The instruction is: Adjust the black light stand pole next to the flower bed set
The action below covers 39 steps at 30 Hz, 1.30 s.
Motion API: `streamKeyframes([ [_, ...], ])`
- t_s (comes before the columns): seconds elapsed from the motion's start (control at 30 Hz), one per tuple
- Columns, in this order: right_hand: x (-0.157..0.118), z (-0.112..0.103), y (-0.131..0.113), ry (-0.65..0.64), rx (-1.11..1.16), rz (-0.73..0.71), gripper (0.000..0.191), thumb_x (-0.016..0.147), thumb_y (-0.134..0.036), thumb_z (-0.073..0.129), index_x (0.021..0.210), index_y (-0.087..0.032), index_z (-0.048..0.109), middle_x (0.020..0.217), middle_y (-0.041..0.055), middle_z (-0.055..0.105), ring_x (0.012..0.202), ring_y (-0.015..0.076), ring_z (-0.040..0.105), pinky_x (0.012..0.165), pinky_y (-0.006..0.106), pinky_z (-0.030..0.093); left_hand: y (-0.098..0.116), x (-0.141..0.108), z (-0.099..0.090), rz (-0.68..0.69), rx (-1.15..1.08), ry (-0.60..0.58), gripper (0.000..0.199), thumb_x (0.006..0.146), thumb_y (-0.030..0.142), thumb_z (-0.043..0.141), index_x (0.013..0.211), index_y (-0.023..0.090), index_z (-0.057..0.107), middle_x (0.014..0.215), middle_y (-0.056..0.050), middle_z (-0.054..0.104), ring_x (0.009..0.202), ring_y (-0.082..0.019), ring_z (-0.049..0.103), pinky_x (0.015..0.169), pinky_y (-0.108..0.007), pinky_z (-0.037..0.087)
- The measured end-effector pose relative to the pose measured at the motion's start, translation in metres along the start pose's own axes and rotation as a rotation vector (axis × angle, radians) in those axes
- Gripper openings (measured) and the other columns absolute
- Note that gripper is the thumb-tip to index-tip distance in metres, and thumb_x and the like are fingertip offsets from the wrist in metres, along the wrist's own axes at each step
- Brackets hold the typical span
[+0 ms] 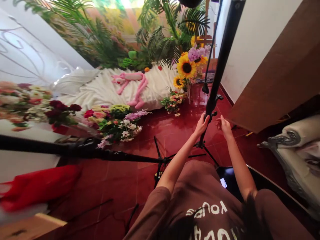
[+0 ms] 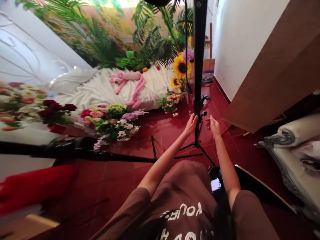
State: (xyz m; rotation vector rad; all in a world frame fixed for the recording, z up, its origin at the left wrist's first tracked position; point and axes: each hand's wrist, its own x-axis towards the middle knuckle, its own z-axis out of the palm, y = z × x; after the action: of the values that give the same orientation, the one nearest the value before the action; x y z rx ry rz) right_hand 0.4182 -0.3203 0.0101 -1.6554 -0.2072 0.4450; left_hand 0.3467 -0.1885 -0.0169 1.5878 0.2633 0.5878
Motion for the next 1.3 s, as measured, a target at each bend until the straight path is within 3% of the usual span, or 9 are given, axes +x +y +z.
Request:
streamKeyframes([
  [0.2, 0.033, 0.008, -0.053, -0.071, -0.301, 0.154, 0.060, 0.089, -0.068, 0.046, 0.055, -0.019, 0.049, 0.037, -0.0036, 0.039, 0.032, 0.0072, 0.036, 0.036, 0.022, 0.027, -0.006, 0.005, 0.006, 0.039, 0.035, 0.021, 0.040, 0.090, 0.058, 0.047, 0.097, 0.018, 0.050, 0.082, -0.003, 0.063, 0.072, -0.012, 0.060, 0.070, -0.025, 0.046],
  [0.3, 0.037, 0.007, -0.066, -0.160, -0.418, 0.265, 0.051, 0.092, -0.057, 0.050, 0.058, -0.018, 0.051, 0.035, -0.0042, 0.038, 0.032, 0.0071, 0.034, 0.036, 0.021, 0.026, -0.005, 0.004, 0.005, 0.028, 0.031, 0.020, 0.041, 0.089, 0.059, 0.048, 0.095, 0.018, 0.049, 0.080, -0.003, 0.064, 0.070, -0.012, 0.059, 0.068, -0.024, 0.045],
  [0.43, 0.040, 0.005, -0.076, -0.234, -0.419, 0.347, 0.040, 0.094, -0.046, 0.052, 0.068, -0.016, 0.054, 0.039, -0.0033, 0.044, 0.034, 0.0059, 0.034, 0.036, 0.019, 0.026, -0.003, 0.004, 0.004, 0.032, 0.020, 0.016, 0.043, 0.088, 0.061, 0.049, 0.095, 0.019, 0.049, 0.078, -0.002, 0.063, 0.067, -0.011, 0.058, 0.066, -0.024, 0.044],
  [0.6, 0.047, 0.006, -0.078, -0.347, -0.286, 0.438, 0.037, 0.094, -0.034, 0.051, 0.061, -0.018, 0.047, 0.041, -0.0042, 0.041, 0.033, 0.0035, 0.025, 0.035, 0.018, 0.020, -0.004, 0.004, 0.005, 0.031, 0.023, 0.012, 0.043, 0.089, 0.061, 0.048, 0.095, 0.018, 0.050, 0.077, -0.001, 0.063, 0.066, -0.011, 0.058, 0.065, -0.023, 0.044],
  [0.77, 0.047, -0.002, -0.060, -0.466, -0.148, 0.240, 0.030, 0.090, -0.034, 0.056, 0.065, -0.016, 0.056, 0.054, -0.0002, 0.056, 0.037, 0.0045, 0.030, 0.040, 0.021, 0.027, -0.009, 0.005, 0.006, 0.050, 0.087, 0.049, 0.046, 0.089, 0.064, 0.045, 0.095, 0.019, 0.051, 0.078, -0.001, 0.061, 0.069, -0.012, 0.056, 0.068, -0.025, 0.045],
  [0.9, 0.048, -0.017, -0.037, -0.537, -0.128, -0.020, 0.025, 0.085, -0.041, 0.064, 0.076, -0.017, 0.060, 0.057, -0.0057, 0.054, 0.046, 0.0058, 0.039, 0.048, 0.019, 0.035, -0.011, 0.006, 0.007, 0.069, 0.115, 0.057, 0.045, 0.090, 0.063, 0.043, 0.096, 0.019, 0.052, 0.077, -0.001, 0.060, 0.069, -0.012, 0.055, 0.068, -0.025, 0.045],
  [1.0, 0.055, -0.027, -0.031, -0.567, -0.115, -0.136, 0.025, 0.080, -0.040, 0.068, 0.087, -0.017, 0.063, 0.063, -0.0067, 0.058, 0.052, 0.0060, 0.046, 0.054, 0.019, 0.039, -0.011, 0.007, 0.007, 0.075, 0.090, 0.038, 0.045, 0.090, 0.062, 0.043, 0.099, 0.019, 0.051, 0.077, -0.001, 0.060, 0.068, -0.012, 0.055, 0.067, -0.025, 0.045],
  [1.17, 0.069, -0.037, -0.059, -0.676, -0.277, -0.161, 0.030, 0.068, -0.026, 0.078, 0.094, -0.015, 0.069, 0.074, -0.0006, 0.070, 0.066, 0.0108, 0.059, 0.061, 0.022, 0.046, -0.012, 0.008, 0.006, 0.078, 0.087, 0.018, 0.047, 0.090, 0.064, 0.042, 0.101, 0.019, 0.050, 0.079, -0.001, 0.059, 0.069, -0.013, 0.055, 0.068, -0.026, 0.045],
  [1.3, 0.083, -0.035, -0.081, -0.750, -0.477, -0.274, 0.027, 0.063, -0.022, 0.081, 0.088, -0.017, 0.071, 0.076, 0.0001, 0.071, 0.068, 0.0118, 0.062, 0.063, 0.023, 0.047, -0.013, 0.008, 0.005, 0.075, 0.109, 0.010, 0.046, 0.090, 0.063, 0.042, 0.101, 0.019, 0.051, 0.079, -0.001, 0.059, 0.068, -0.012, 0.055, 0.068, -0.026, 0.045],
])
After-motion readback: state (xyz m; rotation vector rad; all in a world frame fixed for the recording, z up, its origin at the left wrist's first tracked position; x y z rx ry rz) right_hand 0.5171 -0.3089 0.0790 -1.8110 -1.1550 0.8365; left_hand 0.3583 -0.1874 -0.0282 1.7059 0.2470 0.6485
